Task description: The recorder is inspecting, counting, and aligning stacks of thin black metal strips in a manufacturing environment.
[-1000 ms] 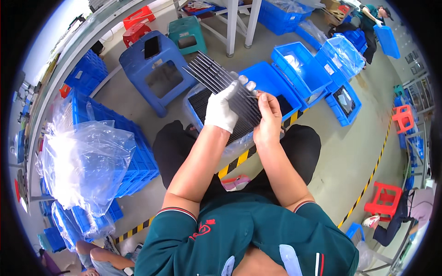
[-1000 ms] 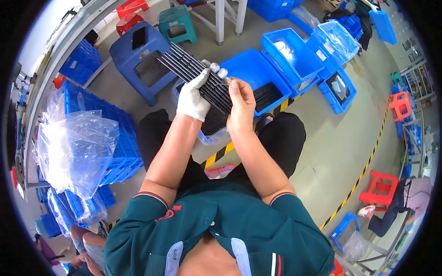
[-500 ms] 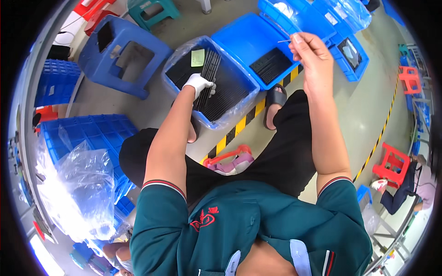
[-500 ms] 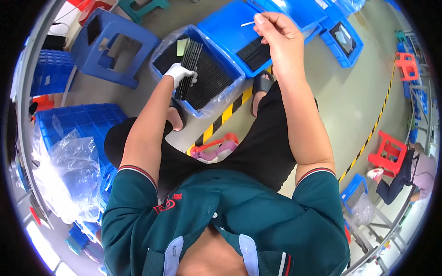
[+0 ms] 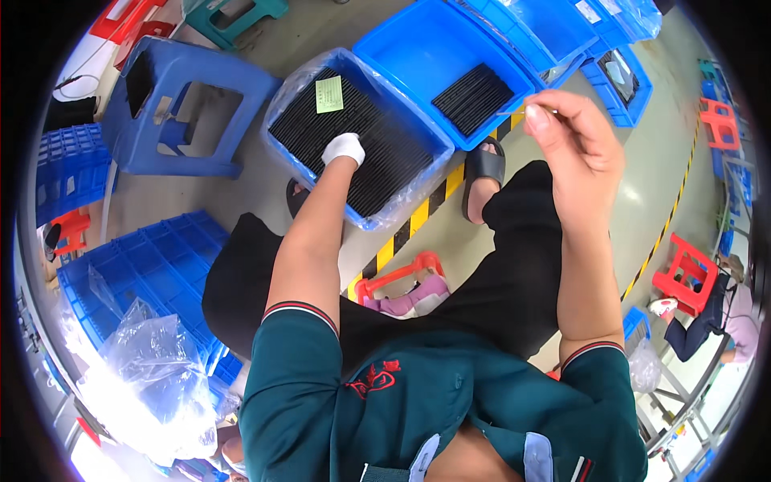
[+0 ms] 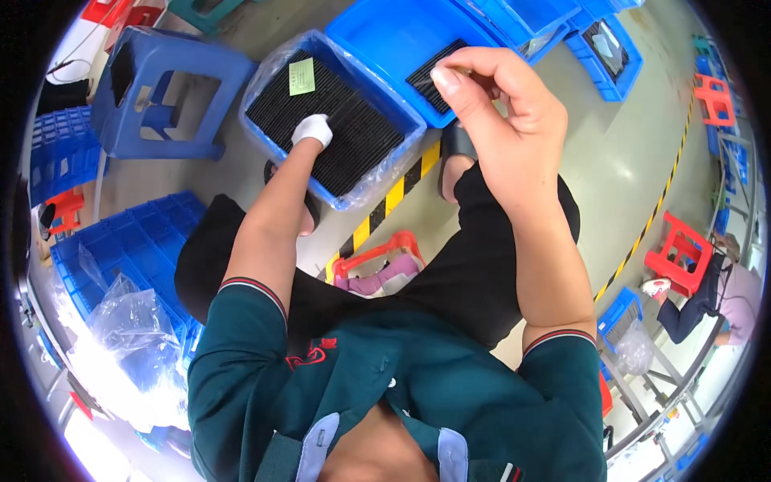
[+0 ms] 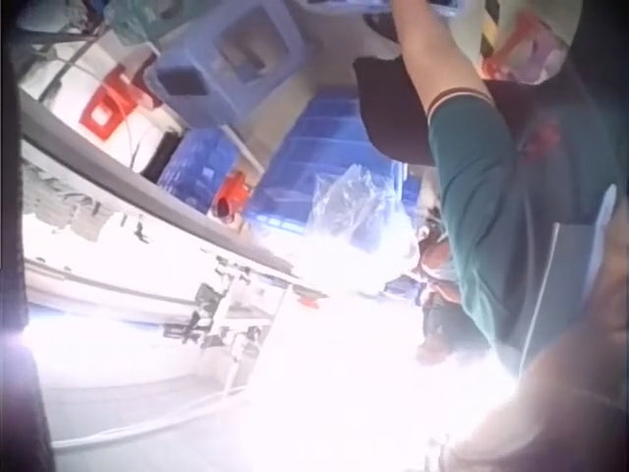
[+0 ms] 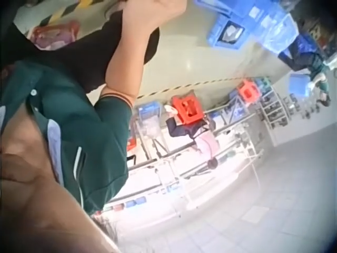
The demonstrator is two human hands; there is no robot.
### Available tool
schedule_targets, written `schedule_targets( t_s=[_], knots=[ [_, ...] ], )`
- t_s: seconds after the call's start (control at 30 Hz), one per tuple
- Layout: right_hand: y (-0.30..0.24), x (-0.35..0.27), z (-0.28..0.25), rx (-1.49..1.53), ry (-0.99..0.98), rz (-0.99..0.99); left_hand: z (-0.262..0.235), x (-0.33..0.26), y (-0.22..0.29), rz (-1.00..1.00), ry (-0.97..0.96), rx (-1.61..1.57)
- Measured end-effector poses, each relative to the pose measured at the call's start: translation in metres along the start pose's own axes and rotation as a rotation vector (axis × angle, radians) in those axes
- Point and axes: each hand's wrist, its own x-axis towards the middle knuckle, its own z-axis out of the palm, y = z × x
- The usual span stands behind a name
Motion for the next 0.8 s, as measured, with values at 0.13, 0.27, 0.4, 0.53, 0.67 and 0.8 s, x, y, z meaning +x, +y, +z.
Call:
schedule_targets(
  t_s=[0.13, 0.27, 0.4, 0.53, 0.67, 0.8],
  knots=[
    [-0.002, 0.001, 0.005, -0.071, -0.017, 0.004, -0.013, 0.009, -0.010, -0.032, 0.117, 0.005],
    [-0.004, 0.001, 0.009, -0.098, -0.040, 0.013, -0.011, 0.015, -0.012, -0.039, 0.215, 0.048],
    [-0.005, 0.000, 0.012, -0.070, -0.047, 0.048, -0.009, 0.017, -0.014, -0.049, 0.265, 0.071],
    [-0.001, 0.000, 0.014, -0.008, -0.037, 0.047, -0.015, 0.011, -0.022, 0.001, 0.302, 0.018],
    [0.004, 0.002, 0.018, 0.017, -0.063, 0.073, -0.042, 0.003, -0.032, -0.026, 0.320, -0.032],
    [-0.002, 0.005, 0.025, 0.045, -0.065, 0.047, -0.094, 0.006, -0.063, 0.055, -0.144, -0.751]
  ],
)
